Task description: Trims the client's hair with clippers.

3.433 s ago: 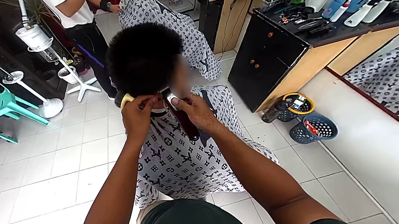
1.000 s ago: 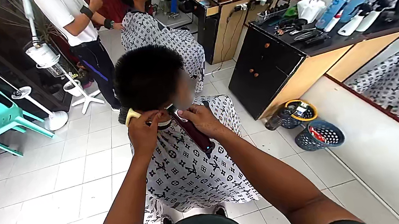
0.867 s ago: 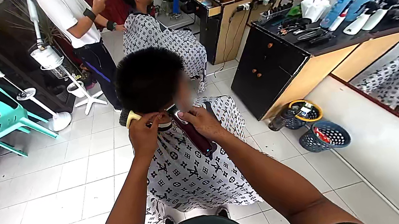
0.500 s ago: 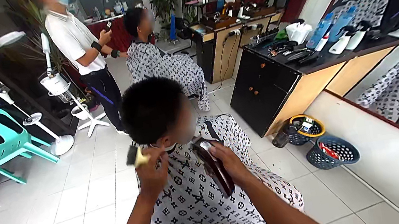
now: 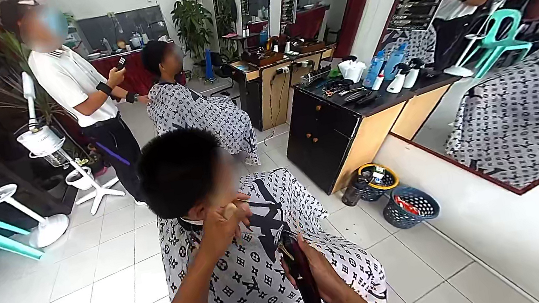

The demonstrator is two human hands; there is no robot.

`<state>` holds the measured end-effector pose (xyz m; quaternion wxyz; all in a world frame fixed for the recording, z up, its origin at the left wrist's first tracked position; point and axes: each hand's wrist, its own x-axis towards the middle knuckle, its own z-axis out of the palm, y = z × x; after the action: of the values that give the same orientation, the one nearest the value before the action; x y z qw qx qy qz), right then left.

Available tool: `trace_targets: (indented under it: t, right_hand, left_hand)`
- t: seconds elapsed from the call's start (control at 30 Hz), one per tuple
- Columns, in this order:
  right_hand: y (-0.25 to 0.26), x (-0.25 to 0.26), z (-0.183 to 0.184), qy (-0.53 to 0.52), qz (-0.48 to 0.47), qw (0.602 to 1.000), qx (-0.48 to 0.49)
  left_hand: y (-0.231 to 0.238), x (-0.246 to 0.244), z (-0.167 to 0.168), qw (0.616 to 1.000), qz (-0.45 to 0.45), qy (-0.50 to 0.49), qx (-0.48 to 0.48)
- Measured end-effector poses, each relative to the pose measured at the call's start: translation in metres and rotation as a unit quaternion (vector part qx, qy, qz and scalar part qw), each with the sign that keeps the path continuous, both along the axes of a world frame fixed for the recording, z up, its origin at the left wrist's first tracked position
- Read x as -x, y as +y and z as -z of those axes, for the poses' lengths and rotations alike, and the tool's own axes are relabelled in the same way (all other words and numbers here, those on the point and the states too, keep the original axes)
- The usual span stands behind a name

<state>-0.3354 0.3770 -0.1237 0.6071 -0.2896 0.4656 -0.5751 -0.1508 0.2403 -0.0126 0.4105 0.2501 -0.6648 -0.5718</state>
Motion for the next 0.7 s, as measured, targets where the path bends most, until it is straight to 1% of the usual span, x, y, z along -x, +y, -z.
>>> trace_targets:
  t: [0.03,0.07,0.13,0.17,0.2,0.23,0.27,0.3,0.33,0.37,0.4,0.43,0.47,0.5,0.53,0.57,0.6,0.63,0.67,0.7]
  right_hand:
    - [0.002,0.000,0.001,0.002,0.002,1.000,0.001]
    - [0.003,-0.001,0.002,0.003,0.005,1.000,-0.001]
    - [0.006,-0.002,0.003,0.001,0.012,1.000,-0.006]
    - [0.006,-0.001,0.004,0.001,0.013,1.000,-0.003]
    - [0.005,0.000,0.004,-0.001,0.016,1.000,0.000]
    - [0.005,0.001,0.004,-0.001,0.019,1.000,0.002]
    - [0.004,0.001,0.004,-0.001,0.024,1.000,0.003]
    - [0.003,0.001,0.004,0.002,0.024,1.000,0.004]
    - [0.003,0.001,0.003,0.005,0.024,1.000,0.003]
    - [0.002,0.001,0.003,0.010,0.021,1.000,0.004]
    - [0.001,0.002,0.002,0.013,0.019,1.000,0.006]
    - [0.000,0.002,0.001,0.018,0.015,1.000,0.008]
    - [-0.001,0.002,0.000,0.022,0.012,1.000,0.009]
    - [-0.003,0.001,-0.002,0.021,0.011,1.000,0.010]
    - [-0.003,-0.001,-0.003,0.013,0.009,1.000,0.010]
    - [-0.004,-0.003,-0.006,-0.002,0.007,1.000,0.010]
    - [-0.004,-0.005,-0.008,-0.020,0.006,1.000,0.012]
    - [-0.005,-0.007,-0.012,-0.035,0.003,0.999,0.017]
    - [-0.007,-0.007,-0.014,-0.043,-0.001,0.999,0.024]
    - [-0.009,-0.007,-0.016,-0.048,-0.005,0.998,0.033]
  left_hand:
    - [-0.002,0.002,0.001,0.999,-0.027,0.013,0.020]
    - [-0.005,0.002,0.002,0.999,-0.033,0.002,0.007]
    - [-0.007,-0.001,0.004,0.999,0.005,-0.020,-0.035]
    - [-0.007,-0.003,0.005,1.000,0.021,-0.017,-0.016]
    - [-0.005,-0.004,0.005,1.000,0.015,-0.001,0.026]
    - [-0.004,-0.004,0.006,0.998,-0.006,0.024,0.062]
    - [-0.003,-0.004,0.006,0.997,-0.027,0.042,0.063]
    - [-0.004,-0.003,0.004,0.999,-0.029,0.038,0.026]
    - [-0.005,-0.005,0.002,0.999,-0.005,0.012,-0.032]
    - [-0.006,-0.007,0.001,0.997,0.031,-0.019,-0.065]
    - [-0.005,-0.009,0.002,0.996,0.053,-0.035,-0.055]
    - [-0.004,-0.010,0.003,0.998,0.045,-0.036,-0.009]
    - [-0.003,-0.011,0.004,0.999,0.012,-0.024,0.041]
    - [-0.003,-0.011,0.003,0.998,-0.017,-0.011,0.062]
    - [-0.003,-0.012,0.001,0.999,-0.023,-0.012,0.042]
    - [-0.003,-0.015,-0.001,1.000,-0.003,-0.027,0.003]
    - [-0.001,-0.019,-0.001,0.998,0.021,-0.052,-0.016]
    - [0.004,-0.024,0.000,0.996,0.023,-0.081,0.014]
    - [0.010,-0.029,0.003,0.988,-0.012,-0.115,0.102]
    - [0.015,-0.034,0.010,0.961,-0.082,-0.136,0.225]
